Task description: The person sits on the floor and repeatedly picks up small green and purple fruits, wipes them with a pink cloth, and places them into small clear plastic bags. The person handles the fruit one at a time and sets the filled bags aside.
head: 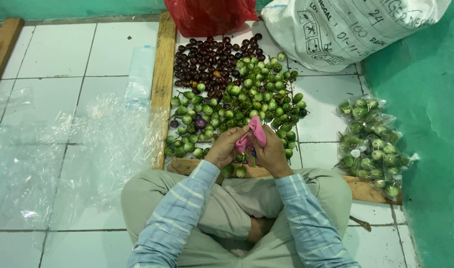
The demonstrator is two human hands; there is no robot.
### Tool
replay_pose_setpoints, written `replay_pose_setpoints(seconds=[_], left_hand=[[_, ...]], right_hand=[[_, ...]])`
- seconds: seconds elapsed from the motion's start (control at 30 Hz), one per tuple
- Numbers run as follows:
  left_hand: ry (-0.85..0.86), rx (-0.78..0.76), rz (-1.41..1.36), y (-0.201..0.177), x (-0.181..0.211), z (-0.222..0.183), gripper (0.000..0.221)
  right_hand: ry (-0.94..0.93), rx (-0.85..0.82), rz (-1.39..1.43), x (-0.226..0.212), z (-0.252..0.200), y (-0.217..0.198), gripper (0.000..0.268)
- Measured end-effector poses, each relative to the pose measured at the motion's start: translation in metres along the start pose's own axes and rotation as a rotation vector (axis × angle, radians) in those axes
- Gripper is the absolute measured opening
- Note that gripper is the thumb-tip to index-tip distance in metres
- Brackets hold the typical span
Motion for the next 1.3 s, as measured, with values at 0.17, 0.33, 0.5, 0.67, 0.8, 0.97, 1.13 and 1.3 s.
replay_pose_setpoints(seconds=[0.17, 0.33, 0.5, 0.67, 0.8, 0.97, 1.13, 1.3], left_hand=[[-0.071, -0.027, 0.144, -0.006, 0.006, -0.009, 0.019], [-0.043, -0.006, 0.285, -0.015, 0.0, -0.02, 0.01], [0.015, 0.072, 0.563, -0.052, -0.009, -0.029, 0.022], [-0.129, 0.166, 0.901, -0.047, 0.015, -0.058, 0.034], [-0.391, 0.232, 1.299, -0.075, -0.007, -0.058, 0.046], [-0.416, 0.288, 1.408, -0.127, -0.059, -0.02, 0.022], [-0.479, 0.336, 1.476, -0.113, -0.062, -0.026, 0.02], [-0.459, 0.295, 1.445, -0.134, -0.083, -0.008, 0.02]], right_hand=[[0.05, 0.046, 0.066, 0.018, -0.004, 0.008, 0.028], [0.019, 0.103, 0.118, -0.024, 0.003, -0.015, 0.029], [0.123, 0.084, 0.164, -0.005, -0.007, -0.021, 0.03], [0.369, -0.2, -0.085, -0.028, -0.023, -0.038, 0.036], [0.532, -0.623, -0.433, 0.058, -0.061, 0.024, 0.048], [0.659, -0.81, -0.484, 0.03, -0.053, 0.023, 0.074], [0.641, -0.812, -0.467, 0.008, -0.051, 0.011, 0.073], [0.621, -0.767, -0.385, 0.023, -0.05, 0.016, 0.071]])
Point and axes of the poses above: each hand's wrist, its own z-axis towards the middle knuckle, its own y-axis out of the palm, x = y × z, the point moved 2 cm from there along z, towards the middle knuckle, and after that the axes turned 13 degrees about -x, right-handed, at the moved point
